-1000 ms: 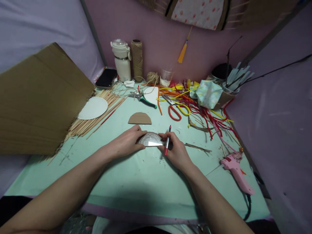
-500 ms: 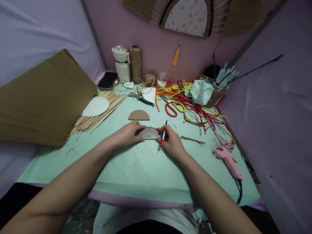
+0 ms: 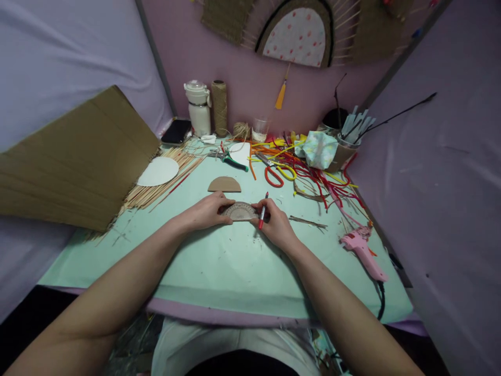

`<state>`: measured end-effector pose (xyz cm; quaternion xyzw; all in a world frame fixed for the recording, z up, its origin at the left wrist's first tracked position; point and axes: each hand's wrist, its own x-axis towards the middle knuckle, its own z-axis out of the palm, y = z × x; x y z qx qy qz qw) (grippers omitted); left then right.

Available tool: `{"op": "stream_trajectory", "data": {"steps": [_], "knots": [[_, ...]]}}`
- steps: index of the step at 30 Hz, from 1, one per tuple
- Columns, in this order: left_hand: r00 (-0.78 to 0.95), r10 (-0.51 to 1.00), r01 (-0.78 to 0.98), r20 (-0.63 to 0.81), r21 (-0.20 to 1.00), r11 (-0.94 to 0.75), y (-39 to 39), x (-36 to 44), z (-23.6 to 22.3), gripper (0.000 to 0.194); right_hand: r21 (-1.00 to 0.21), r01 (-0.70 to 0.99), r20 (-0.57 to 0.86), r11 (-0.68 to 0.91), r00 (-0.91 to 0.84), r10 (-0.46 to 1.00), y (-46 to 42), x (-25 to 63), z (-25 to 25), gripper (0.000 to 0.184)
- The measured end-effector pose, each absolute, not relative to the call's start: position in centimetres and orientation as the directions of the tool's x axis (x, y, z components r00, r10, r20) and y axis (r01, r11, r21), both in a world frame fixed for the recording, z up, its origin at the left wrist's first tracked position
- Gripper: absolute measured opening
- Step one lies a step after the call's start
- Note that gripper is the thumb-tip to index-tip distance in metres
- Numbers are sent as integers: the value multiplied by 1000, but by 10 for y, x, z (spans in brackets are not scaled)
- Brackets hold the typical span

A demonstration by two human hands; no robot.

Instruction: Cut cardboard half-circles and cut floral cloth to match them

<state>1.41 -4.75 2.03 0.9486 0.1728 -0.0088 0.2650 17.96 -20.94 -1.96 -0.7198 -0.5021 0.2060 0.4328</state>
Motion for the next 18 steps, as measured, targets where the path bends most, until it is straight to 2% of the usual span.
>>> {"op": "stream_trajectory", "data": {"steps": [12, 18], "knots": [[943, 302, 330, -138, 479, -813, -45, 15, 20, 52, -814, 569, 157, -118, 411, 898, -211, 177, -19, 26], [970, 167, 239, -177, 559, -794, -33, 11, 24, 48, -801, 587, 167, -116, 406, 899, -211, 177, -20, 26]]}}
